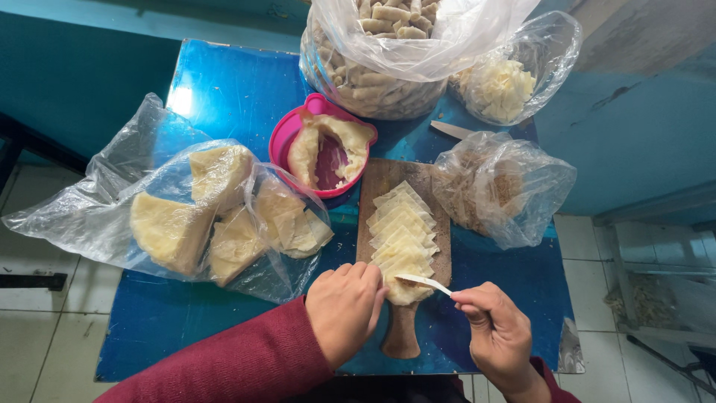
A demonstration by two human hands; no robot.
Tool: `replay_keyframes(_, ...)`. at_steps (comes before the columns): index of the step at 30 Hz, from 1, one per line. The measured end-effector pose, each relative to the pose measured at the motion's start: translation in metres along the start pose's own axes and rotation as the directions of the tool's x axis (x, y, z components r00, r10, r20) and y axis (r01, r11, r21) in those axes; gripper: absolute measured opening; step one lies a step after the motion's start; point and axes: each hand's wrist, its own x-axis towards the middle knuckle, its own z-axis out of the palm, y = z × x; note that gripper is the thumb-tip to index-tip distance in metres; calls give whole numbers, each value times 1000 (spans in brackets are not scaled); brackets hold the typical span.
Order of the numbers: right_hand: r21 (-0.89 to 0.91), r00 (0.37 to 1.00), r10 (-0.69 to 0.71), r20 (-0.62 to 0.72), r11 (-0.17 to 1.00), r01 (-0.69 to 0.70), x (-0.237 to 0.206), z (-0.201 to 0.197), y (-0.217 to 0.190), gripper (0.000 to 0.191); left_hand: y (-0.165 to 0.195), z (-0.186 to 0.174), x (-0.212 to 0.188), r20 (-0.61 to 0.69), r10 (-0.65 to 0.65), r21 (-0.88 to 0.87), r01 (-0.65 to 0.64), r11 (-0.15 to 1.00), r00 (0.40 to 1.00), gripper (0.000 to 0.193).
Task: The person sits at a blue table assembling filled snacks. They take thin square wrappers from a stack on a small wooden board, spoon filling from a plastic bag onto a wrapper using a wooden spoon, then fold and press the wrapper closed, repeating the process and stacking finished pieces.
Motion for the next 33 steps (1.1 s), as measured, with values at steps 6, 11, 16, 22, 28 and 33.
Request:
replay_keyframes(6, -7, 996, -85, 12, 996, 85, 0, -1, -4, 9, 5, -6, 2, -42, -14, -204, 5, 979, 999, 16)
replay_keyframes(11, -23, 993, -117, 9, 993, 117, -1, -1, -2, 11, 5, -4, 3, -53, -73, -370, 48, 928, 996, 16)
replay_keyframes(16, 10, 999, 37, -35, 999, -37, -9, -2, 5, 11, 4, -1, 4, -60, -84, -468, 47, 883, 995, 20)
replay_keyframes(22, 471, 894, 351, -279, 861, -191, 5, -28, 26, 16, 5, 2, 5, -87, -74, -501, 20, 865, 993, 21)
replay_keyframes(28, -348, 908, 82, -412, 906, -240, 69, -67, 42, 17, 6, 3, 7, -93, -7, -527, -43, 849, 996, 20)
replay_keyframes(33, -630, 975, 4, -221, 763, -146, 96, -58, 28, 28, 6, 7, 7, -166, 59, -483, -133, 865, 984, 24)
